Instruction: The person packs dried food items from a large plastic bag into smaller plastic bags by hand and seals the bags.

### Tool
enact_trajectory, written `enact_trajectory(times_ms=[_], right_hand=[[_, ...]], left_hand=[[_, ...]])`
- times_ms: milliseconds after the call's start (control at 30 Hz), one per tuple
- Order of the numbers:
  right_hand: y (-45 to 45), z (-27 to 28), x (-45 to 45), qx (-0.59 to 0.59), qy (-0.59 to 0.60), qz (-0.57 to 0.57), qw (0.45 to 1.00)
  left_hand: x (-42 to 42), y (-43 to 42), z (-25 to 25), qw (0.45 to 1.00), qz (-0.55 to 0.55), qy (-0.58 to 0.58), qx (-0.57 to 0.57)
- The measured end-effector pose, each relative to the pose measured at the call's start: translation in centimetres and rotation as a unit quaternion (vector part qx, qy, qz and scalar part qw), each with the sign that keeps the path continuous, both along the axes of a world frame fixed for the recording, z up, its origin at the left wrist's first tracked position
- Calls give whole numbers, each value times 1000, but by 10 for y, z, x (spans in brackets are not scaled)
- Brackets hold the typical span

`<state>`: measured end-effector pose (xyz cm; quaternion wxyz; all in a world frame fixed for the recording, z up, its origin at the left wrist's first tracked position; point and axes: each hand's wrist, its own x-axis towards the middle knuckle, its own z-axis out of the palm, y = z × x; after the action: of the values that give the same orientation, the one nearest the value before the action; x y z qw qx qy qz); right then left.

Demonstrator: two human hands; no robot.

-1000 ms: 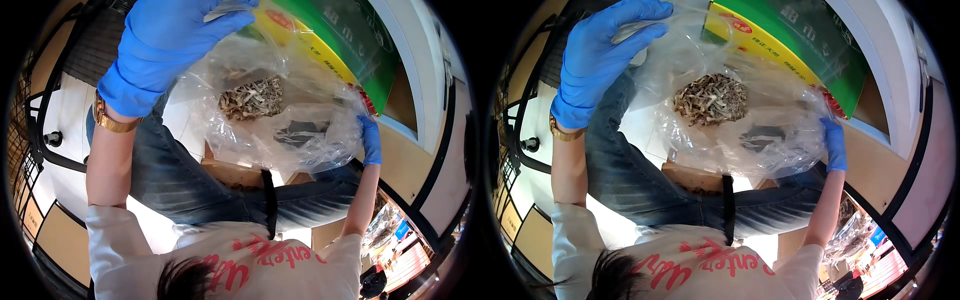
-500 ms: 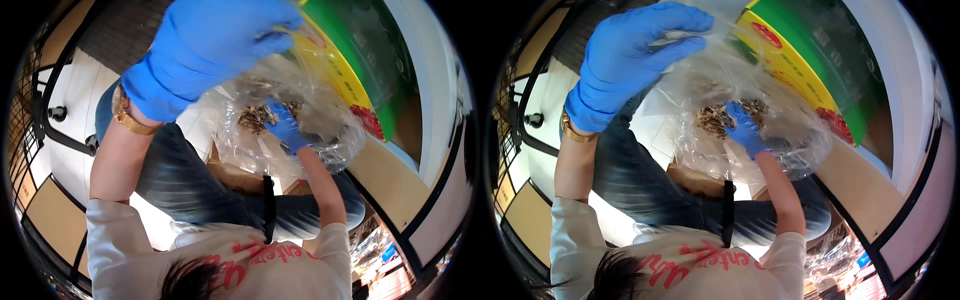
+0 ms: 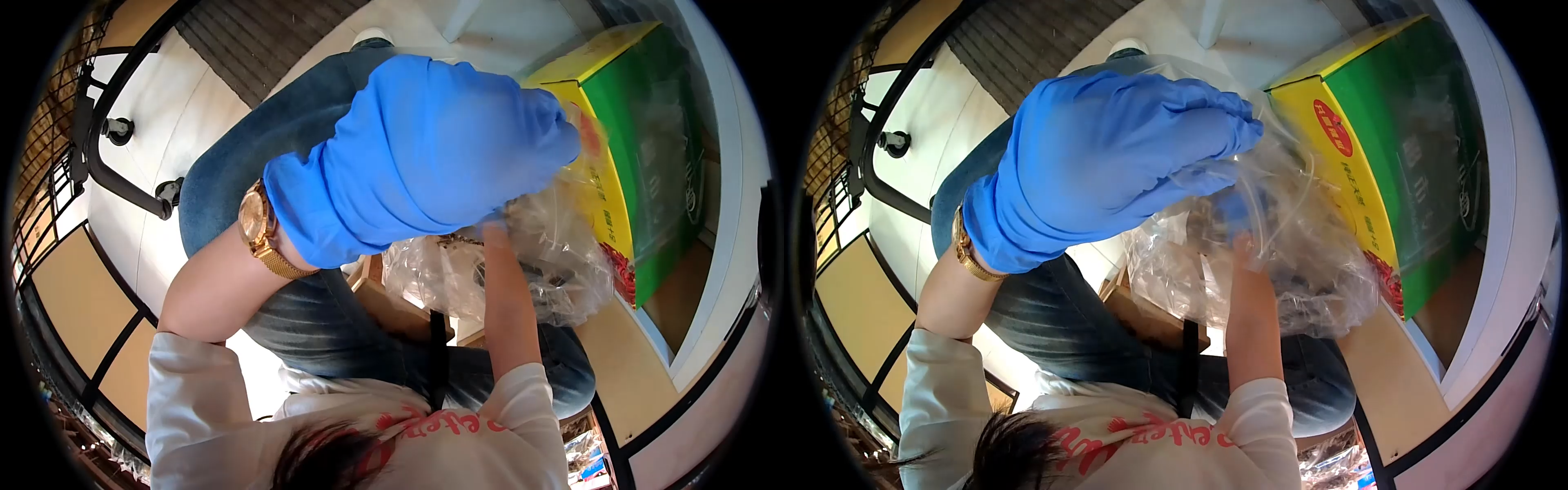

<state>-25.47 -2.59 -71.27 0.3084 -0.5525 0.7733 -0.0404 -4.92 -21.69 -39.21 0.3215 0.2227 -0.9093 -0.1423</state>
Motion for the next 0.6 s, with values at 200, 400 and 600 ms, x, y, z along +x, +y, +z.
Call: enact_trajectory(times_ms=[200,400,600], right_hand=[[10,6,-5,29,17,-9,999],[50,36,-16,69,-2,-64,996],[100,88,-8,29,-171,-275,946]], left_hand=[[-7,8,2,998,3,54,-44],[-15,25,13,983,-130,0,129],[-32,51,4,975,-205,9,81]])
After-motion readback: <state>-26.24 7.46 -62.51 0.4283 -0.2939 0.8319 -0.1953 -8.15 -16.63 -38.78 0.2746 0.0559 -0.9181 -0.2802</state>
